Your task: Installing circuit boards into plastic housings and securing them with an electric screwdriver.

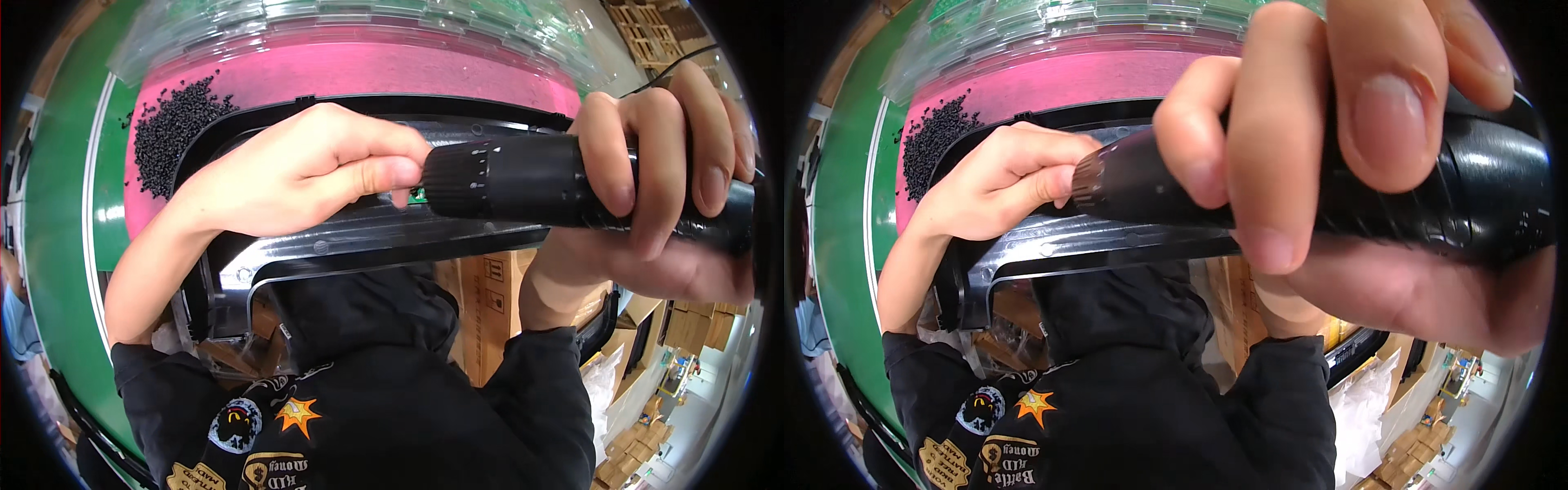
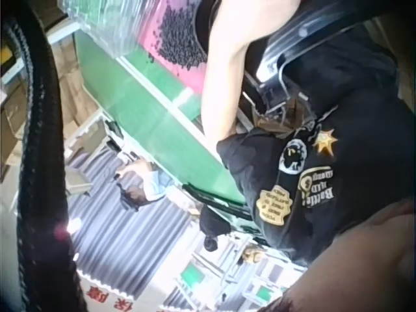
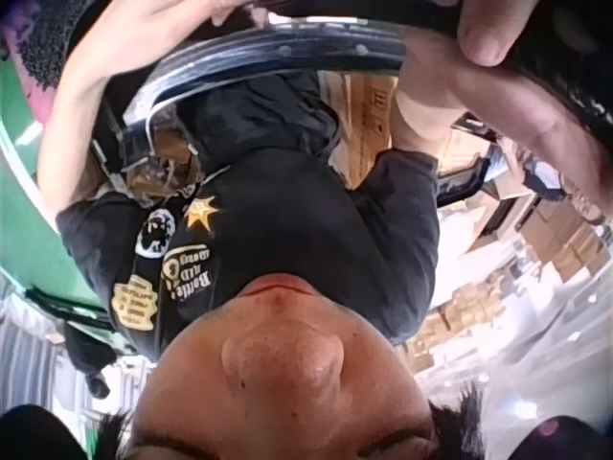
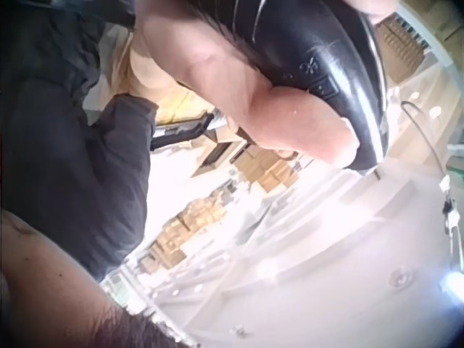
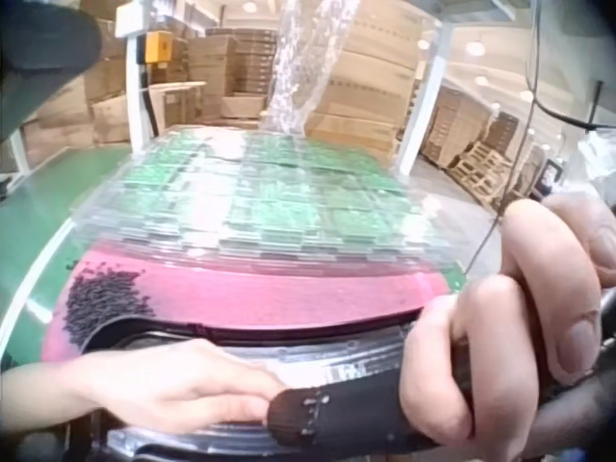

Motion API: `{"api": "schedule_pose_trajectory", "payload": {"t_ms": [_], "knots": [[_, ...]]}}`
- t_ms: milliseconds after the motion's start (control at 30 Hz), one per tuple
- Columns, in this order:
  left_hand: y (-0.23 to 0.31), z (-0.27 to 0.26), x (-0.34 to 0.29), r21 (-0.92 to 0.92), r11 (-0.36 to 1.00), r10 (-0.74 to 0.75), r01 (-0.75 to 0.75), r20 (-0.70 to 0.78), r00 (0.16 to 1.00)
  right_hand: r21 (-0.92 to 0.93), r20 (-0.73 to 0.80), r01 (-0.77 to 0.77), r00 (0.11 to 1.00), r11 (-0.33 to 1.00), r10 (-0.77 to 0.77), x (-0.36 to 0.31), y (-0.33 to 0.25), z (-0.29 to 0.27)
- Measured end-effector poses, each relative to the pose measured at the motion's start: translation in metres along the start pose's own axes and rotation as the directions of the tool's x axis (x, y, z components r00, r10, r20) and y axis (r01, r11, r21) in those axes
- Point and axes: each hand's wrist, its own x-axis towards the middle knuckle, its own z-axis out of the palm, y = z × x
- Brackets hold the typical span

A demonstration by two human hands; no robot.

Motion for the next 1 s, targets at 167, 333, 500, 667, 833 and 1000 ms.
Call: {"api": "schedule_pose_trajectory", "payload": {"t_ms": [167,333,500,667,833,1000], "knots": [[-0.006,-0.002,-0.002,0.039,0.993,0.118,-0.115,-0.068,0.991,-0.067,0.071,-0.018,0.997,0.998,0.023,0.010,0.003,-0.009],[-0.003,0.005,0.003,0.722,0.656,0.481,-0.222,-0.173,0.860,-0.210,0.141,-0.037,0.988,0.977,0.068,0.017,0.006,-0.018],[-0.006,0.010,0.000,0.698,0.704,0.435,-0.128,-0.282,0.855,-0.309,0.208,-0.044,0.972,0.950,0.113,0.021,0.013,-0.016],[-0.001,0.012,-0.004,0.783,0.621,0.420,-0.051,-0.276,0.865,-0.312,0.154,-0.097,0.977,0.945,0.151,0.024,0.019,-0.008],[-0.001,0.003,-0.001,0.819,0.573,0.474,-0.016,-0.315,0.822,-0.393,0.117,-0.105,0.980,0.914,0.163,0.022,0.020,-0.010],[-0.011,-0.001,0.000,0.724,0.689,0.388,-0.008,-0.360,0.849,-0.459,0.102,-0.135,0.974,0.878,0.203,0.024,0.026,-0.025]]}}
